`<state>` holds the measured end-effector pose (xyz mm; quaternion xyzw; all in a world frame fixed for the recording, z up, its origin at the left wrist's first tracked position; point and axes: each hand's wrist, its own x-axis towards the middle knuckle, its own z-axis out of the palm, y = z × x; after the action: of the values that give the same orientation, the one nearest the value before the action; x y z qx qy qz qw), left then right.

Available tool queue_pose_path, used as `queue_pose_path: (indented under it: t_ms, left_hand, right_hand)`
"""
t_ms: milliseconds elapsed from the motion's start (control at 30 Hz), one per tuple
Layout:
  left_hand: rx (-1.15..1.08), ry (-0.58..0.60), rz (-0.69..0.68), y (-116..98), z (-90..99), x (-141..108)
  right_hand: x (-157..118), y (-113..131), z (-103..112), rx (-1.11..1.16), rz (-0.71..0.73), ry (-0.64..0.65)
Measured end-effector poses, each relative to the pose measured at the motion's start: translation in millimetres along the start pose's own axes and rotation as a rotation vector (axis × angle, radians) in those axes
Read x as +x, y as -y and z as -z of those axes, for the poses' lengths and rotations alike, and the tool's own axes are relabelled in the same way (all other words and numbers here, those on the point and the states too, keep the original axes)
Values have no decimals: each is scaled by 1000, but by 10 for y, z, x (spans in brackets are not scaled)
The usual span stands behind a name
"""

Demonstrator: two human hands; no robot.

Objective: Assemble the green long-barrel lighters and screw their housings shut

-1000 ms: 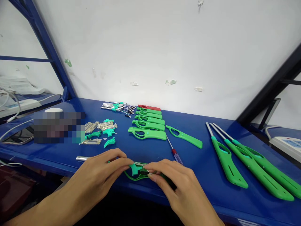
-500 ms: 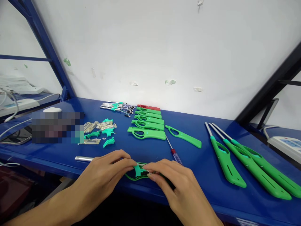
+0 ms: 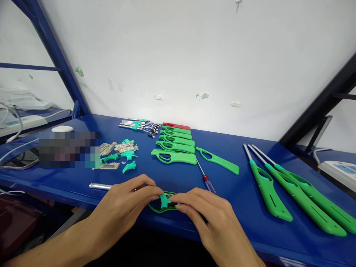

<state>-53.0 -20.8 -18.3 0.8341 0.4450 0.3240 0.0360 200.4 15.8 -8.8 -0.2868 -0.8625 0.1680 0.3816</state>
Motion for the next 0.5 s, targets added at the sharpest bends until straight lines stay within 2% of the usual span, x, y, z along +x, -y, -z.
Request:
queue_pose_path:
  t_ms: [200, 500]
  left_hand:
    - [15, -21, -15, 2, 27, 8]
    - [20, 8, -27, 23, 3, -10]
  right_hand:
    - [-25, -24, -9, -42, -10, 19]
    - [-27, -13, -10, -42, 2, 1]
